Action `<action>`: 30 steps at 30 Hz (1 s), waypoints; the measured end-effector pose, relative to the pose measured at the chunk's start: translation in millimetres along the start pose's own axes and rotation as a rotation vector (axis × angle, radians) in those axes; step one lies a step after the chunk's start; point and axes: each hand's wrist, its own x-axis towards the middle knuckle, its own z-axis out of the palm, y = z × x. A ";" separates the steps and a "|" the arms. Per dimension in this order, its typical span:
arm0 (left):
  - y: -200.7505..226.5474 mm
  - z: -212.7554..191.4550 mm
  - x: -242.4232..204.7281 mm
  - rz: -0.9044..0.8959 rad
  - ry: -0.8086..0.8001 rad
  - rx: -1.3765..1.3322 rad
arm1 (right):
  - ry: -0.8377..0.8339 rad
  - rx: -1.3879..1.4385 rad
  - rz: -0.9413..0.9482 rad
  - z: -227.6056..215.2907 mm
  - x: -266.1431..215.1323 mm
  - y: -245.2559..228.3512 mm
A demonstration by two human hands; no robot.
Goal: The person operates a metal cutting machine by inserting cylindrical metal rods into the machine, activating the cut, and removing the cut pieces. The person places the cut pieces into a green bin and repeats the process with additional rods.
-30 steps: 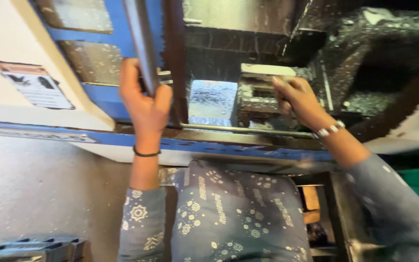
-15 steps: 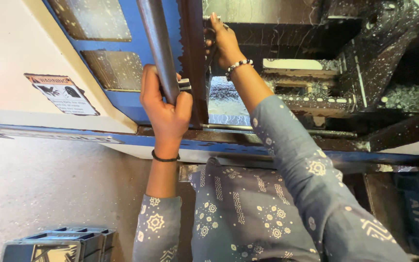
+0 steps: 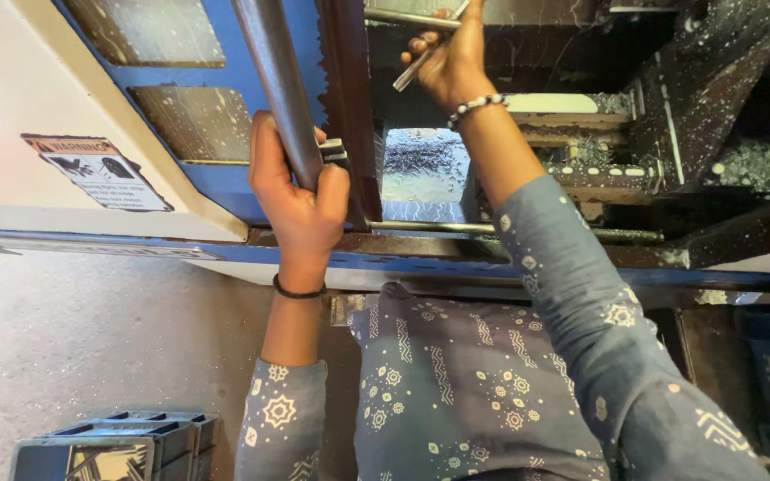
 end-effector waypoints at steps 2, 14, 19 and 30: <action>-0.1 -0.4 -1.4 -0.020 0.000 -0.003 | 0.020 -0.145 -0.111 -4.8 7.8 9.2; -3.9 -0.1 -2.8 -0.067 -0.006 -0.069 | -0.058 -0.781 0.326 9.2 17.1 8.0; -3.1 0.0 -3.3 -0.024 -0.005 -0.020 | 0.205 -0.603 -0.102 30.7 4.1 49.2; -6.5 2.0 -5.0 -0.068 -0.002 -0.152 | -0.188 -0.708 -0.422 12.4 -67.9 76.0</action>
